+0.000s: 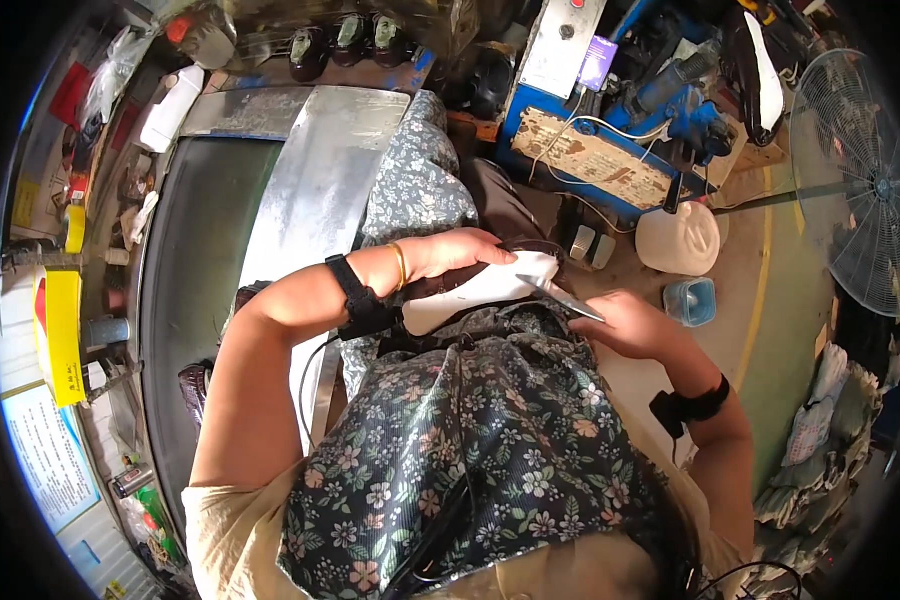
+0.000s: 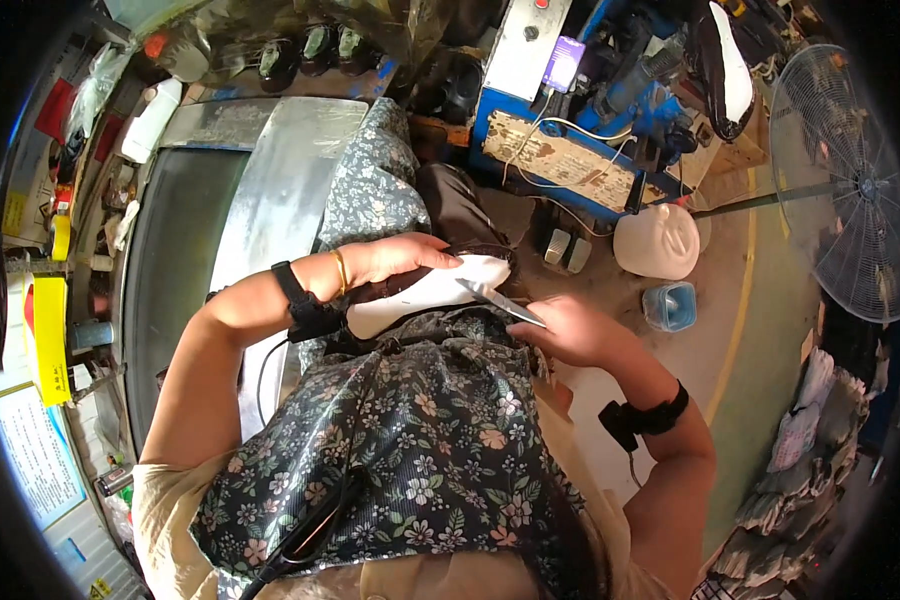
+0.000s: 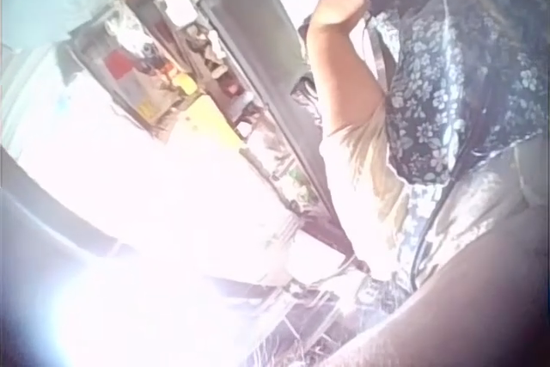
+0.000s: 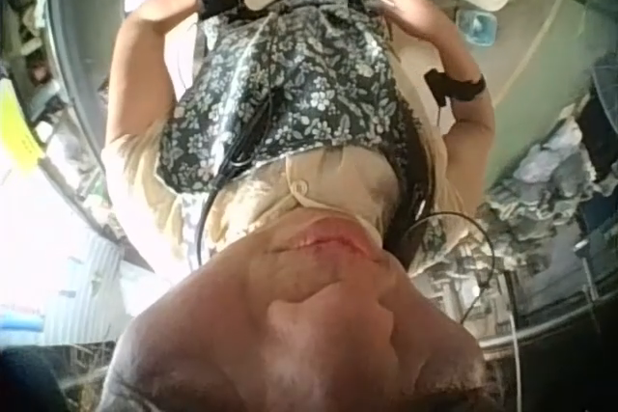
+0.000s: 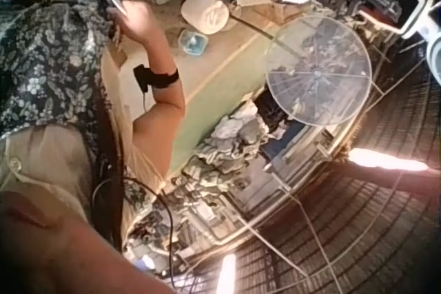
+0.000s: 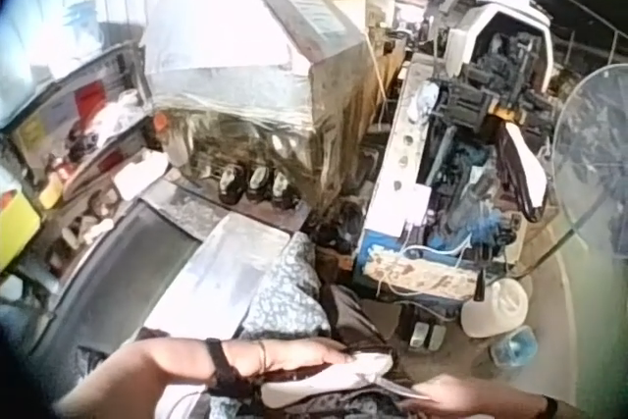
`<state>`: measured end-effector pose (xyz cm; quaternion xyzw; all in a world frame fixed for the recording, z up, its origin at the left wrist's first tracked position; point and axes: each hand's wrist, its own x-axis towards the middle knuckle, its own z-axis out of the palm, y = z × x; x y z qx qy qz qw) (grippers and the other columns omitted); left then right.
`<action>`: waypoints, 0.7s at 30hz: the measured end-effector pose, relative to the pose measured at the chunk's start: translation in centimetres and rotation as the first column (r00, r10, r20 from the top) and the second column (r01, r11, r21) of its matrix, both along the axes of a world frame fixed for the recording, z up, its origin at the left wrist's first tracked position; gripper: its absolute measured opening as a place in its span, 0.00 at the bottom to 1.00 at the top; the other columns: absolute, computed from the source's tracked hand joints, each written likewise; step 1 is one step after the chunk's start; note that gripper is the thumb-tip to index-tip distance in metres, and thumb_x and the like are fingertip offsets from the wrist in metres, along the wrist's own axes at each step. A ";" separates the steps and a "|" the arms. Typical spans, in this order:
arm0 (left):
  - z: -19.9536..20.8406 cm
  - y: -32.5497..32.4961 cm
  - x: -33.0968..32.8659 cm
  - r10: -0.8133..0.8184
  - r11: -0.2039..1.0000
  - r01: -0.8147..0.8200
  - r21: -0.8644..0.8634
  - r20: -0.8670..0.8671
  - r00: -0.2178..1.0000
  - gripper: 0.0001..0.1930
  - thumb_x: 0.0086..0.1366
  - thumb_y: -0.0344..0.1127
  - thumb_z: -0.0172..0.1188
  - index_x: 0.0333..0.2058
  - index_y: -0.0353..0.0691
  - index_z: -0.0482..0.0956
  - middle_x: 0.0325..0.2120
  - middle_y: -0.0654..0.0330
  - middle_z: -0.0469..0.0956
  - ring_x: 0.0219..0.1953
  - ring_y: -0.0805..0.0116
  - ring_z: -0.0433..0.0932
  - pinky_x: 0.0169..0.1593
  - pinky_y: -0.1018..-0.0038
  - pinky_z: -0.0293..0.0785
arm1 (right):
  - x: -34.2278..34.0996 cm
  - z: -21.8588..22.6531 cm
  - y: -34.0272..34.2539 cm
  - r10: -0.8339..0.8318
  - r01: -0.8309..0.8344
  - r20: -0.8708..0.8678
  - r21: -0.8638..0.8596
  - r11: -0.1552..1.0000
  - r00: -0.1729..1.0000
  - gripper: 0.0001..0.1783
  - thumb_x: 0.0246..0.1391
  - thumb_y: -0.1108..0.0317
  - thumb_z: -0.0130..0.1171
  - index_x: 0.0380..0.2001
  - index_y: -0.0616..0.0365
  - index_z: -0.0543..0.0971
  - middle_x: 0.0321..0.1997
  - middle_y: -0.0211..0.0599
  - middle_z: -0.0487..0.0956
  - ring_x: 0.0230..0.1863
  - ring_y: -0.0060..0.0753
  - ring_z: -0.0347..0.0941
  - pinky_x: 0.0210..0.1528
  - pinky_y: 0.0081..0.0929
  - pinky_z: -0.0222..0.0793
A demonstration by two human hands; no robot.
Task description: The recorder is stretching shoe uppers over lasts and securing them using pliers and automated machinery in a factory.
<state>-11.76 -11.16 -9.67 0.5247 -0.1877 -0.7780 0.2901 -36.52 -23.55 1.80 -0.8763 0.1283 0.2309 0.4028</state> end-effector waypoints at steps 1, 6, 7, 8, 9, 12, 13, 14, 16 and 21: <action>-0.2 0.0 -0.2 0.036 0.996 -0.032 -0.086 0.043 0.998 0.30 0.63 0.45 0.65 0.56 0.30 0.70 0.45 0.58 0.79 0.43 0.72 0.77 0.47 0.74 0.74 | 0.8 0.6 0.8 -0.096 0.097 -0.042 0.021 0.995 0.994 0.20 0.63 0.53 0.53 0.30 0.63 0.75 0.26 0.50 0.76 0.27 0.52 0.72 0.32 0.40 0.66; -0.6 0.4 0.1 -0.193 0.885 0.372 -0.279 0.507 0.840 0.36 0.59 0.45 0.70 0.57 0.25 0.68 0.47 0.56 0.77 0.49 0.73 0.73 0.50 0.77 0.71 | 3.7 -2.4 2.1 -0.338 0.358 0.217 -0.061 0.932 0.916 0.22 0.64 0.53 0.52 0.31 0.66 0.74 0.23 0.48 0.75 0.25 0.41 0.72 0.31 0.37 0.67; -0.6 0.6 0.3 -0.194 0.904 0.333 -0.267 0.437 0.878 0.37 0.58 0.45 0.70 0.57 0.24 0.66 0.47 0.55 0.77 0.47 0.72 0.73 0.49 0.76 0.72 | 3.3 -3.1 1.5 -0.367 0.367 -0.014 0.024 0.930 0.930 0.22 0.63 0.53 0.52 0.31 0.66 0.74 0.23 0.47 0.76 0.25 0.38 0.73 0.30 0.36 0.67; -0.4 0.6 0.6 -0.215 0.911 0.341 -0.232 0.438 0.873 0.37 0.58 0.45 0.70 0.57 0.24 0.66 0.47 0.55 0.77 0.47 0.72 0.73 0.49 0.76 0.72 | 3.1 -3.7 0.4 -0.406 0.434 -0.282 0.044 0.900 0.869 0.22 0.63 0.53 0.52 0.32 0.67 0.74 0.23 0.46 0.76 0.25 0.35 0.73 0.30 0.36 0.67; -0.2 0.9 0.6 -0.124 0.963 0.187 -0.196 0.295 0.948 0.38 0.57 0.46 0.71 0.58 0.24 0.66 0.47 0.55 0.76 0.46 0.70 0.73 0.48 0.75 0.72 | 3.0 -4.5 0.5 -0.345 0.353 -0.139 0.030 0.935 0.928 0.22 0.63 0.53 0.53 0.33 0.66 0.74 0.23 0.43 0.76 0.25 0.30 0.73 0.29 0.36 0.68; 1.9 1.6 1.8 -0.123 0.976 0.151 -0.155 0.179 0.976 0.42 0.57 0.52 0.69 0.59 0.25 0.64 0.47 0.54 0.76 0.46 0.68 0.73 0.46 0.72 0.73 | 4.0 -6.1 -0.2 -0.345 0.335 0.068 0.127 0.934 0.936 0.21 0.62 0.53 0.54 0.32 0.65 0.74 0.21 0.38 0.75 0.23 0.28 0.71 0.27 0.35 0.68; 3.1 2.1 2.4 -0.107 0.981 0.148 -0.121 0.295 0.949 0.41 0.58 0.53 0.68 0.58 0.25 0.65 0.48 0.54 0.75 0.47 0.67 0.73 0.46 0.73 0.73 | 4.7 -6.1 -1.3 -0.357 0.378 -0.128 0.226 0.898 0.925 0.20 0.61 0.53 0.56 0.31 0.62 0.74 0.21 0.34 0.74 0.22 0.25 0.70 0.25 0.31 0.67; 4.5 2.5 2.9 -0.075 0.983 0.133 -0.124 0.391 0.917 0.41 0.58 0.54 0.68 0.58 0.25 0.66 0.48 0.53 0.75 0.47 0.67 0.72 0.46 0.73 0.73 | 5.9 -6.3 -1.3 -0.474 0.501 -0.162 0.247 0.830 0.865 0.19 0.59 0.53 0.59 0.31 0.60 0.73 0.21 0.32 0.74 0.23 0.22 0.70 0.24 0.27 0.66; 8.3 5.2 6.0 0.136 0.981 -0.053 -0.186 0.468 0.873 0.38 0.60 0.57 0.65 0.54 0.26 0.71 0.47 0.53 0.77 0.46 0.67 0.74 0.46 0.71 0.73 | 8.9 -5.9 -2.5 -0.470 0.453 0.014 0.242 0.858 0.883 0.18 0.57 0.56 0.62 0.30 0.60 0.72 0.21 0.31 0.73 0.22 0.20 0.69 0.23 0.24 0.65; 14.2 12.1 14.6 -0.013 1.000 0.004 0.013 0.998 0.053 0.44 0.56 0.71 0.55 0.45 0.26 0.76 0.29 0.47 0.82 0.37 0.55 0.83 0.40 0.65 0.78 | 21.0 -5.4 -0.4 -0.382 0.269 0.287 0.364 0.892 0.879 0.16 0.51 0.65 0.63 0.39 0.62 0.73 0.37 0.40 0.76 0.31 0.27 0.72 0.33 0.28 0.68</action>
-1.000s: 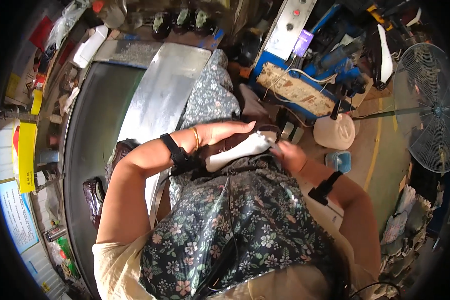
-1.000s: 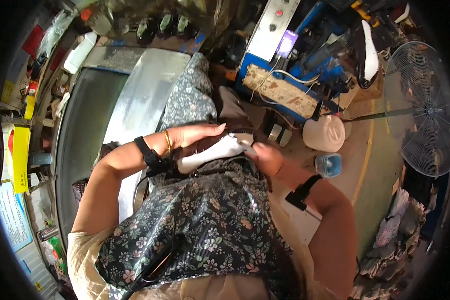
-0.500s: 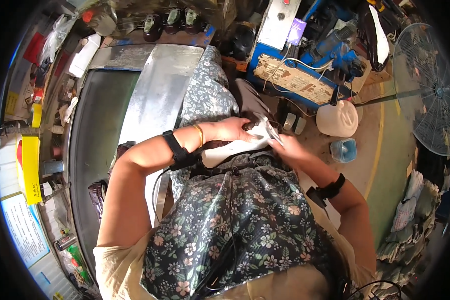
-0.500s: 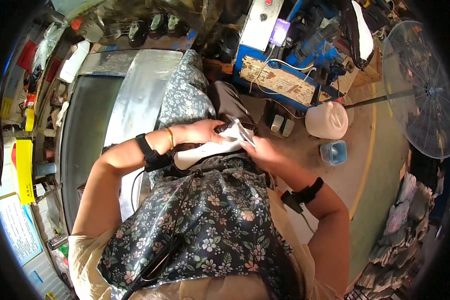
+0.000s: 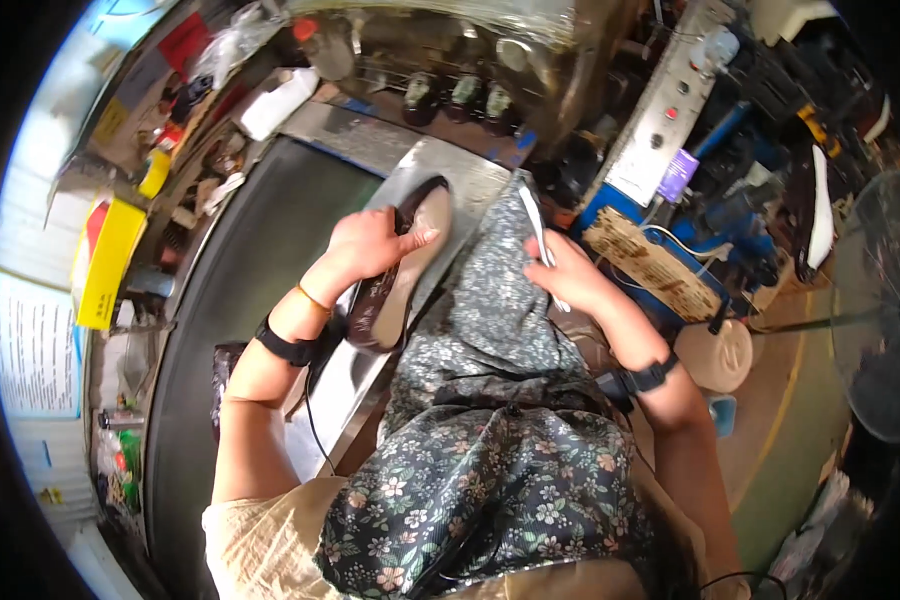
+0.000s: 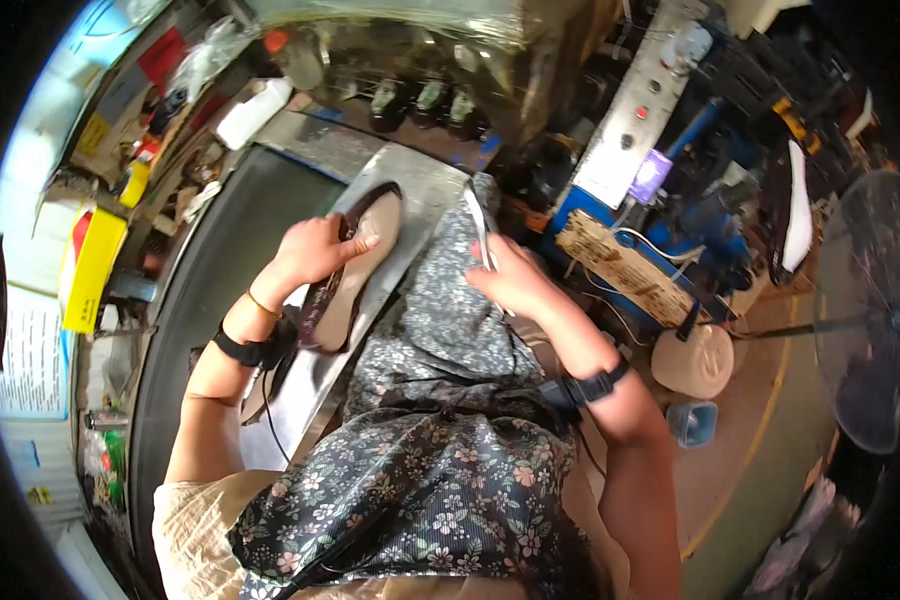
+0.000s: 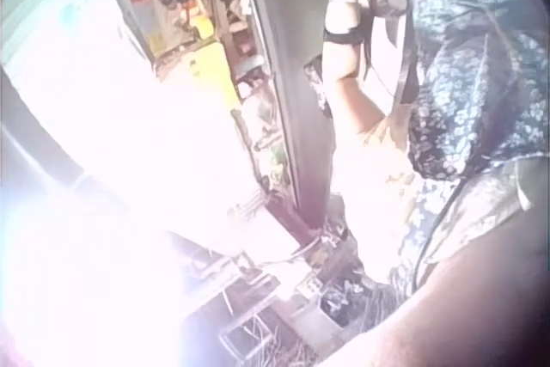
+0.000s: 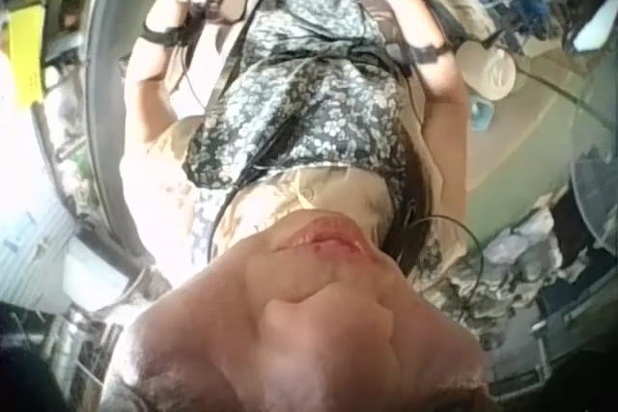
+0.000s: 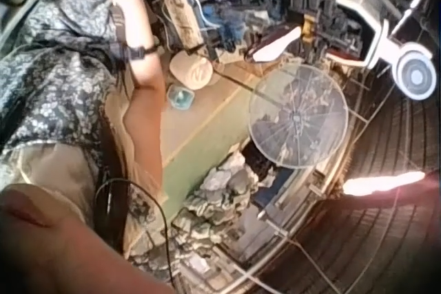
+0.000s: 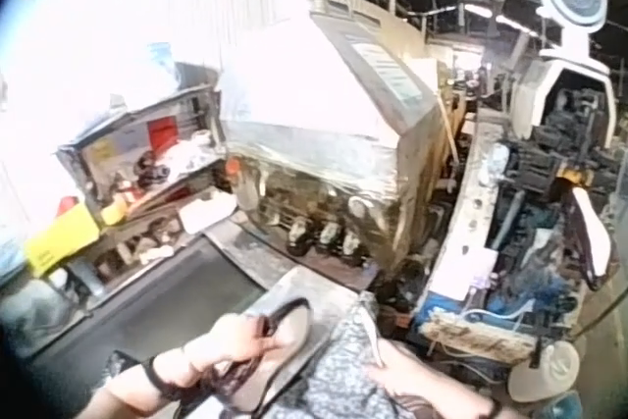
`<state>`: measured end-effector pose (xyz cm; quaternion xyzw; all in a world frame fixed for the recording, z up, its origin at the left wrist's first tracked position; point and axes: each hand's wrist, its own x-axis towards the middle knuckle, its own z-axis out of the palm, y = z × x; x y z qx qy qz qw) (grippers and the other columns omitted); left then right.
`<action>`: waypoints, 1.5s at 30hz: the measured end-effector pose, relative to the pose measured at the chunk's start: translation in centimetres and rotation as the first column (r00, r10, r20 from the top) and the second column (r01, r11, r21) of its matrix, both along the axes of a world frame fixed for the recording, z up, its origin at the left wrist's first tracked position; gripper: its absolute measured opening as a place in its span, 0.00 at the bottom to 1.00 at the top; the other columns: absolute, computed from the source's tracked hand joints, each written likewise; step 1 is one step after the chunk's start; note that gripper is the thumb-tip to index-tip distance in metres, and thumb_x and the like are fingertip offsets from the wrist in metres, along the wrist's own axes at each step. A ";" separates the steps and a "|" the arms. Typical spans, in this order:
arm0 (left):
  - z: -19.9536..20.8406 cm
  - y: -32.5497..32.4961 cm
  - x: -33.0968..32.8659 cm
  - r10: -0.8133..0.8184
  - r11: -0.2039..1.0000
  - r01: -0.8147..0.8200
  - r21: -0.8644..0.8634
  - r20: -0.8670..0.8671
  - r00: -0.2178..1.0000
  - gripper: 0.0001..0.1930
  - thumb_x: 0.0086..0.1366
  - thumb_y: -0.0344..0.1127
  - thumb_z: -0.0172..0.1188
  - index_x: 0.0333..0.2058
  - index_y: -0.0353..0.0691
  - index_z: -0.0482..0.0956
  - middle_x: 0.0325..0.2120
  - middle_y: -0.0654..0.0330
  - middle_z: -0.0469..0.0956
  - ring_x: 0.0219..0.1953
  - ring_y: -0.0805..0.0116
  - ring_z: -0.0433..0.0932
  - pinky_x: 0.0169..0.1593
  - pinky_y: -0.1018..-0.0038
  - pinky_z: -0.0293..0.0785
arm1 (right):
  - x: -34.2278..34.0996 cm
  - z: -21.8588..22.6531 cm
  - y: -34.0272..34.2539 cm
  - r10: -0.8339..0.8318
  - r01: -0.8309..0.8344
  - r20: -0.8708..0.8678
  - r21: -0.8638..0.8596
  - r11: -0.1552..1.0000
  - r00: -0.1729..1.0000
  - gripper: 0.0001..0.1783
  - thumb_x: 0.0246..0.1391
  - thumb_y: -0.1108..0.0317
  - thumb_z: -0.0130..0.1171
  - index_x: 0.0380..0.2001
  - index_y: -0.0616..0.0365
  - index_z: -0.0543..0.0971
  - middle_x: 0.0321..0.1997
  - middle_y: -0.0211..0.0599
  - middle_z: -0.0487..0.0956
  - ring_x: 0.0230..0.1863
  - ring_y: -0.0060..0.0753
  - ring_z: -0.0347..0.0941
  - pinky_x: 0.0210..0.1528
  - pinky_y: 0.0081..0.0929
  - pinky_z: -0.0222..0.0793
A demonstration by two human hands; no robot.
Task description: The recorder is stretching shoe uppers over lasts and securing them using pliers and automated machinery in a factory.
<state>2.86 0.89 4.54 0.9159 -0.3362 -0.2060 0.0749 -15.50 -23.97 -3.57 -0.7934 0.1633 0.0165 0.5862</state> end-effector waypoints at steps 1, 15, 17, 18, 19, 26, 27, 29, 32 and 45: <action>-0.4 0.8 0.5 0.008 0.991 -0.044 0.125 0.280 0.960 0.44 0.56 0.73 0.53 0.43 0.27 0.77 0.28 0.46 0.82 0.38 0.55 0.83 0.40 0.64 0.78 | 3.1 -0.4 1.4 0.011 -0.017 0.056 0.113 0.993 0.998 0.17 0.50 0.64 0.63 0.40 0.62 0.73 0.38 0.40 0.75 0.32 0.29 0.72 0.35 0.30 0.69; -11.2 3.1 -10.7 -0.229 0.919 0.208 -0.333 -0.022 0.973 0.29 0.61 0.38 0.59 0.58 0.33 0.65 0.43 0.44 0.76 0.41 0.41 0.75 0.46 0.57 0.74 | -2.9 7.4 -13.5 -0.010 0.192 0.254 -0.704 0.683 0.967 0.17 0.51 0.70 0.62 0.46 0.60 0.79 0.55 0.52 0.76 0.58 0.49 0.72 0.60 0.36 0.66; -11.3 3.2 -11.3 -0.243 0.858 0.225 -0.462 0.021 0.970 0.27 0.62 0.38 0.57 0.58 0.34 0.65 0.46 0.41 0.75 0.42 0.41 0.77 0.44 0.55 0.74 | -7.4 13.2 -21.0 -0.147 0.307 0.275 -0.904 0.296 0.950 0.20 0.50 0.68 0.63 0.49 0.56 0.78 0.51 0.50 0.77 0.55 0.51 0.72 0.59 0.39 0.67; -11.3 3.1 -11.4 -0.238 0.874 0.230 -0.429 0.036 0.971 0.27 0.62 0.39 0.58 0.58 0.34 0.66 0.47 0.40 0.75 0.42 0.40 0.77 0.45 0.55 0.75 | -9.4 15.1 -23.9 -0.255 0.332 0.351 -0.936 -0.116 0.901 0.27 0.49 0.61 0.66 0.54 0.52 0.75 0.57 0.48 0.74 0.58 0.55 0.68 0.61 0.44 0.64; -11.3 2.8 -11.4 -0.231 0.884 0.236 -0.405 0.062 0.971 0.27 0.62 0.39 0.58 0.58 0.34 0.67 0.48 0.39 0.75 0.43 0.40 0.77 0.46 0.56 0.75 | -11.5 16.3 -26.0 -0.519 0.165 0.326 -0.929 -0.331 0.790 0.38 0.45 0.50 0.68 0.59 0.49 0.71 0.65 0.48 0.65 0.63 0.61 0.62 0.62 0.48 0.61; -8.2 -1.6 -12.1 -0.244 0.877 0.278 -0.391 0.137 0.960 0.22 0.61 0.39 0.60 0.51 0.33 0.75 0.45 0.42 0.78 0.43 0.43 0.79 0.47 0.59 0.76 | -15.9 13.8 -29.2 -0.648 0.546 0.474 -0.831 -0.105 0.596 0.41 0.36 0.61 0.68 0.61 0.34 0.71 0.69 0.46 0.62 0.54 0.65 0.68 0.57 0.51 0.66; -7.4 -2.4 -12.4 -0.275 0.819 0.272 -0.506 0.070 0.959 0.20 0.62 0.38 0.60 0.50 0.33 0.75 0.45 0.44 0.79 0.45 0.45 0.79 0.48 0.60 0.76 | -15.8 13.4 -28.9 -0.673 0.533 0.444 -0.842 -0.086 0.592 0.41 0.36 0.61 0.68 0.61 0.34 0.71 0.69 0.46 0.62 0.54 0.65 0.68 0.57 0.51 0.66; -5.7 -4.2 -12.9 -0.328 0.695 0.234 -0.680 -0.010 0.945 0.16 0.63 0.35 0.60 0.48 0.33 0.77 0.45 0.45 0.79 0.47 0.48 0.79 0.51 0.64 0.76 | -15.6 13.2 -28.8 -0.594 0.614 0.573 -0.773 -0.161 0.565 0.45 0.34 0.62 0.70 0.62 0.33 0.68 0.72 0.39 0.57 0.56 0.63 0.68 0.56 0.47 0.68; -4.3 -6.3 -13.0 -0.353 0.679 0.261 -0.686 0.006 0.936 0.16 0.63 0.35 0.60 0.47 0.34 0.78 0.45 0.45 0.79 0.47 0.48 0.79 0.51 0.64 0.76 | -16.1 14.3 -29.2 -0.625 0.616 0.536 -0.780 -0.109 0.567 0.44 0.34 0.64 0.69 0.61 0.36 0.70 0.72 0.40 0.58 0.55 0.63 0.68 0.57 0.45 0.67; -2.3 -15.2 -14.6 -0.544 0.251 -0.681 -0.688 -0.682 0.488 0.28 0.70 0.54 0.52 0.58 0.37 0.67 0.51 0.57 0.75 0.51 0.69 0.72 0.57 0.69 0.68 | -13.0 8.1 -2.9 0.035 0.365 0.698 -0.415 0.833 0.715 0.67 0.42 0.48 0.72 0.72 0.57 0.38 0.77 0.49 0.36 0.74 0.52 0.43 0.71 0.49 0.44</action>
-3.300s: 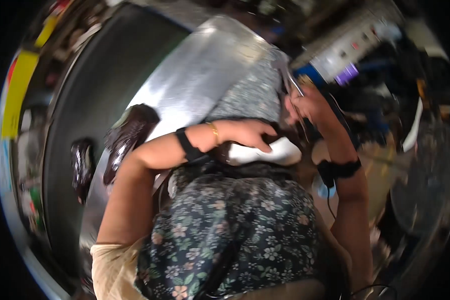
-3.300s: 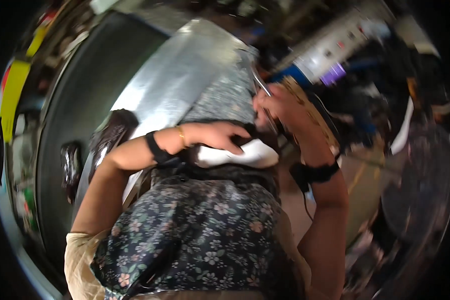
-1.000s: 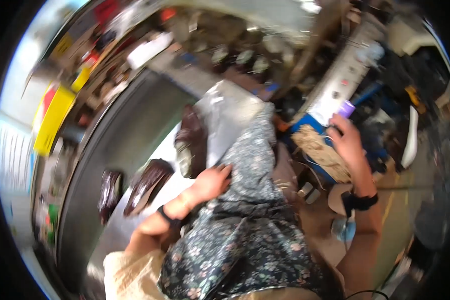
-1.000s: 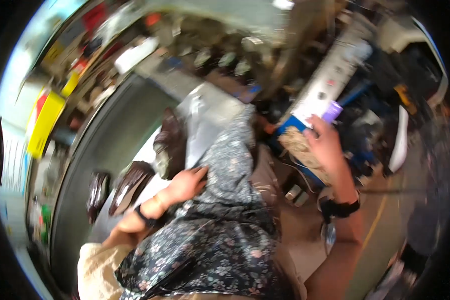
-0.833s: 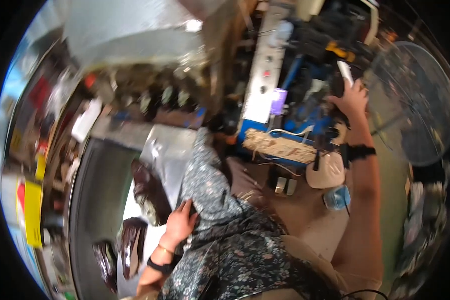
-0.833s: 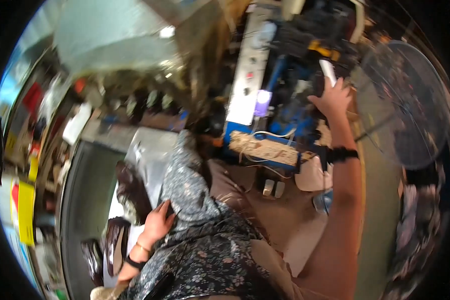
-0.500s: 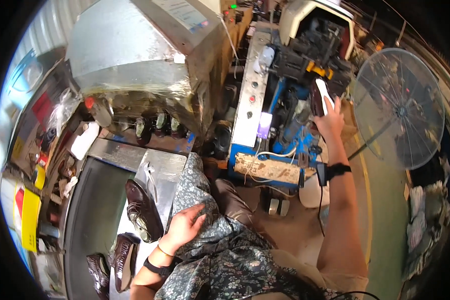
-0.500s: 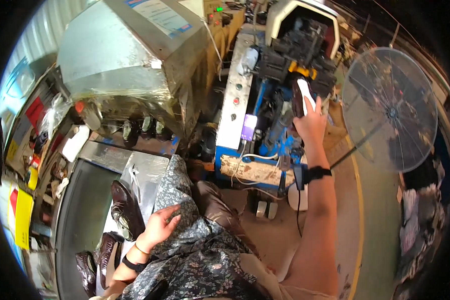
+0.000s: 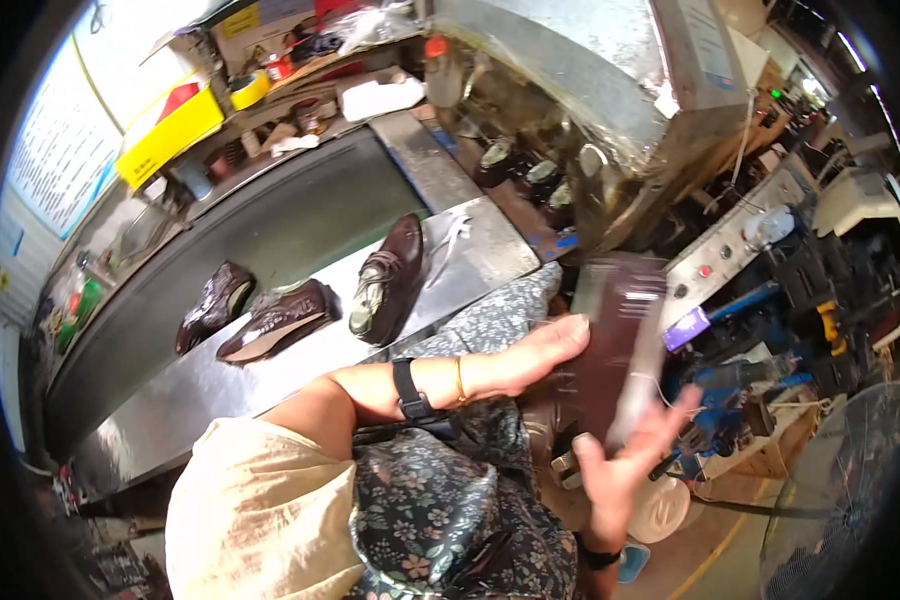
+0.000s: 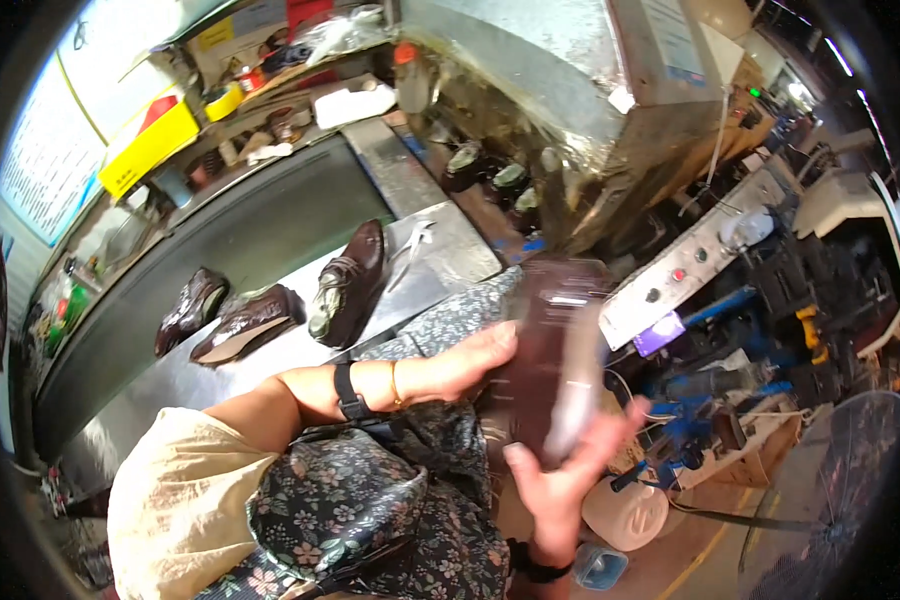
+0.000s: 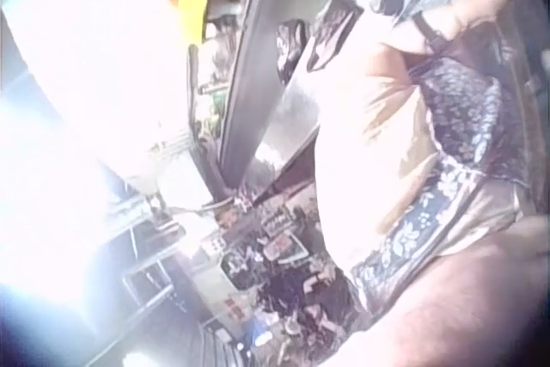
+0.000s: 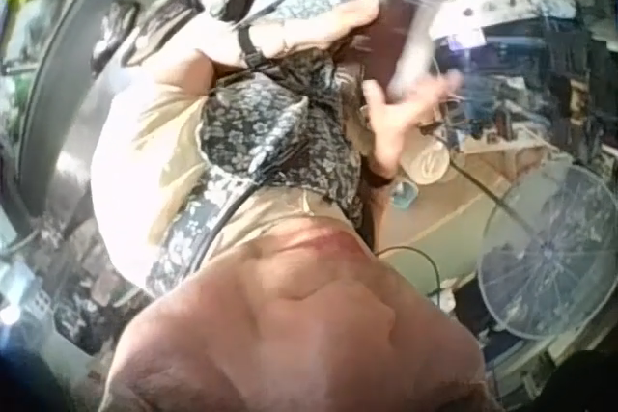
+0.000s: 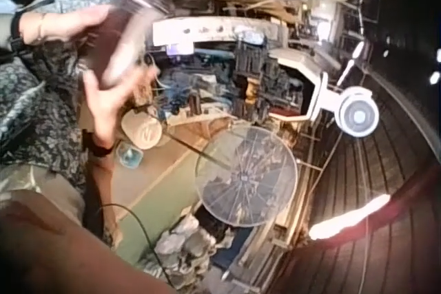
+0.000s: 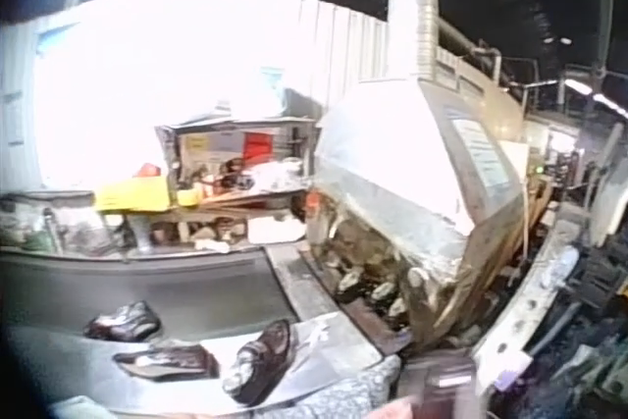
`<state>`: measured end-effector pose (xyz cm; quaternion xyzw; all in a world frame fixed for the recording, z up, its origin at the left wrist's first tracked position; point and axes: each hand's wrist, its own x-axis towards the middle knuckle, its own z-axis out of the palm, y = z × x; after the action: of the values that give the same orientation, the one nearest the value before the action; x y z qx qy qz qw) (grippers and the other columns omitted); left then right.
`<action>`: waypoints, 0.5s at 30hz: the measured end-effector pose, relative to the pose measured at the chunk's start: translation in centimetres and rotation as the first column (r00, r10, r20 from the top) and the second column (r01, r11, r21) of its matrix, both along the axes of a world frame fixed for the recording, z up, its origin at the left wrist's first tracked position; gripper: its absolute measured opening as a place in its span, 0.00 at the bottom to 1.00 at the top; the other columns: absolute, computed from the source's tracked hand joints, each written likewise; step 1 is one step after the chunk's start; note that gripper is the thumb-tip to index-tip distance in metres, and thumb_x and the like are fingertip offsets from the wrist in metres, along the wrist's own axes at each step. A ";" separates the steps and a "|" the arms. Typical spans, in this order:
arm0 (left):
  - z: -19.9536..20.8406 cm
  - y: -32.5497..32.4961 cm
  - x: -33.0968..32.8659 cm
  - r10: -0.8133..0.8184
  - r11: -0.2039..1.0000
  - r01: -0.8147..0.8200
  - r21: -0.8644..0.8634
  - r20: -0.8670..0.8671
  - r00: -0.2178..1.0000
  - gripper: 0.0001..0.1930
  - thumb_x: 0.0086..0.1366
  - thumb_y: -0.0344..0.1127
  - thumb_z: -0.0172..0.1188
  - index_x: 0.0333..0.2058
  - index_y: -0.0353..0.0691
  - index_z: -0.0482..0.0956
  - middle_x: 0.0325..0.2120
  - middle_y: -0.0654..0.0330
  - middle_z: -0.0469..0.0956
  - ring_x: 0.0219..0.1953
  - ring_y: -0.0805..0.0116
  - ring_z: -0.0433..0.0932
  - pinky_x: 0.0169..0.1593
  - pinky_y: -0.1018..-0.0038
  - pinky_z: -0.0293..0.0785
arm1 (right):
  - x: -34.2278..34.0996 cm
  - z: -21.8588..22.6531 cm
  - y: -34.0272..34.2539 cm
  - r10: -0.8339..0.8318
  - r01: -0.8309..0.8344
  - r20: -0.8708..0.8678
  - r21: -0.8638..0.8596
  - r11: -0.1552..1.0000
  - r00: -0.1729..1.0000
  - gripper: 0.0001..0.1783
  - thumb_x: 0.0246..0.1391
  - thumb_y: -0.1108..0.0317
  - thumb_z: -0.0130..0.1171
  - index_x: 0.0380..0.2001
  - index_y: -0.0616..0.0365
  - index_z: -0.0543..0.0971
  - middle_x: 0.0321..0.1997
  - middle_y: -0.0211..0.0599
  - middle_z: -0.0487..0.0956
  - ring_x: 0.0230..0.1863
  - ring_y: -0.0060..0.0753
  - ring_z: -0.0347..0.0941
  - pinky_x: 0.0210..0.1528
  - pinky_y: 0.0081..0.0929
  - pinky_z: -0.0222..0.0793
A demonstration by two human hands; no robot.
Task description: The recorder is stretching shoe uppers over lasts and securing them using pliers and automated machinery in a factory.
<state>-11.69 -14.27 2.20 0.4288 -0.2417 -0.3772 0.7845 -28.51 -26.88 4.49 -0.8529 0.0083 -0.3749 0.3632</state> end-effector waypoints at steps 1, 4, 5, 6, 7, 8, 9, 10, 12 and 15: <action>0.0 1.6 0.0 0.135 0.989 -0.147 -0.021 -0.277 0.951 0.30 0.68 0.59 0.52 0.55 0.38 0.70 0.47 0.59 0.77 0.46 0.70 0.73 0.54 0.70 0.70 | 1.1 -0.7 1.4 0.198 -0.178 -0.045 0.277 0.944 0.979 0.69 0.43 0.39 0.70 0.72 0.56 0.34 0.77 0.48 0.35 0.73 0.54 0.47 0.70 0.51 0.46; 0.2 7.1 3.1 -0.022 0.784 -0.143 0.604 0.257 0.966 0.30 0.58 0.64 0.62 0.40 0.38 0.80 0.32 0.61 0.81 0.35 0.70 0.78 0.40 0.69 0.74 | 3.0 -2.3 2.3 0.581 -0.377 0.062 0.816 0.439 0.811 0.67 0.47 0.35 0.64 0.71 0.58 0.34 0.74 0.50 0.47 0.68 0.52 0.57 0.65 0.52 0.55; 0.0 8.6 2.5 -0.141 0.741 -0.252 0.622 0.512 0.848 0.30 0.54 0.63 0.66 0.36 0.38 0.80 0.27 0.60 0.81 0.32 0.67 0.79 0.37 0.67 0.73 | 3.3 -3.1 2.1 0.636 -0.269 0.107 0.949 0.163 0.764 0.60 0.46 0.46 0.71 0.70 0.60 0.46 0.66 0.44 0.61 0.64 0.42 0.63 0.62 0.43 0.62; -0.2 9.8 1.9 -0.334 0.651 -0.244 0.719 0.560 0.758 0.33 0.50 0.63 0.69 0.41 0.38 0.78 0.26 0.53 0.80 0.34 0.60 0.80 0.39 0.66 0.74 | 3.5 -3.9 1.5 0.671 -0.097 -0.092 0.966 0.238 0.735 0.47 0.48 0.58 0.70 0.65 0.63 0.57 0.60 0.42 0.69 0.59 0.35 0.67 0.61 0.36 0.64; -0.3 10.7 1.2 -0.426 0.629 -0.207 0.749 0.555 0.714 0.34 0.51 0.63 0.69 0.45 0.39 0.76 0.28 0.50 0.80 0.36 0.56 0.81 0.40 0.64 0.74 | 3.2 -5.0 1.2 0.727 -0.025 -0.162 0.970 0.240 0.667 0.42 0.48 0.63 0.68 0.63 0.65 0.60 0.58 0.41 0.71 0.58 0.33 0.68 0.61 0.34 0.64; -0.6 11.4 0.5 -0.500 0.645 -0.160 0.747 0.571 0.651 0.36 0.52 0.62 0.68 0.50 0.40 0.74 0.30 0.48 0.80 0.37 0.52 0.81 0.41 0.63 0.75 | 2.9 -6.1 1.0 0.769 0.036 -0.224 0.967 0.254 0.599 0.37 0.49 0.68 0.65 0.61 0.66 0.63 0.56 0.40 0.73 0.56 0.31 0.69 0.60 0.31 0.64; -0.9 12.3 0.2 -0.485 0.671 -0.109 0.733 0.545 0.684 0.38 0.53 0.60 0.68 0.54 0.39 0.70 0.35 0.46 0.79 0.41 0.52 0.81 0.44 0.63 0.74 | 2.4 -7.3 0.9 0.771 0.073 -0.264 0.959 0.274 0.579 0.35 0.48 0.70 0.61 0.60 0.67 0.63 0.56 0.42 0.73 0.57 0.33 0.69 0.61 0.32 0.64; -1.3 13.2 0.1 -0.458 0.733 -0.046 0.679 0.541 0.705 0.40 0.55 0.59 0.67 0.58 0.39 0.66 0.41 0.44 0.79 0.44 0.51 0.80 0.47 0.62 0.74 | 1.9 -8.4 0.9 0.755 0.166 -0.374 0.926 0.340 0.538 0.34 0.48 0.72 0.57 0.60 0.67 0.63 0.57 0.44 0.73 0.57 0.36 0.70 0.61 0.32 0.65; -2.2 15.4 0.7 -0.017 0.926 -0.259 0.276 0.713 0.701 0.34 0.60 0.42 0.67 0.60 0.34 0.64 0.52 0.45 0.73 0.56 0.53 0.73 0.58 0.63 0.69 | 1.5 -9.9 1.3 0.699 0.222 -0.185 0.974 0.039 0.690 0.26 0.48 0.71 0.57 0.53 0.68 0.71 0.53 0.45 0.76 0.52 0.37 0.74 0.57 0.34 0.69; -4.3 20.9 2.9 0.330 0.596 -0.757 0.267 0.778 0.534 0.29 0.59 0.36 0.66 0.57 0.35 0.67 0.51 0.47 0.73 0.55 0.53 0.73 0.57 0.63 0.69 | 3.8 -9.5 2.2 0.647 0.038 -0.224 0.957 0.289 0.729 0.29 0.55 0.59 0.52 0.56 0.66 0.69 0.55 0.48 0.74 0.52 0.47 0.74 0.53 0.50 0.72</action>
<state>-8.79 6.62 -2.08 0.8032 -0.2174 0.0268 0.5540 -24.74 -24.72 -5.00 -0.5461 0.1522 0.0614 0.8215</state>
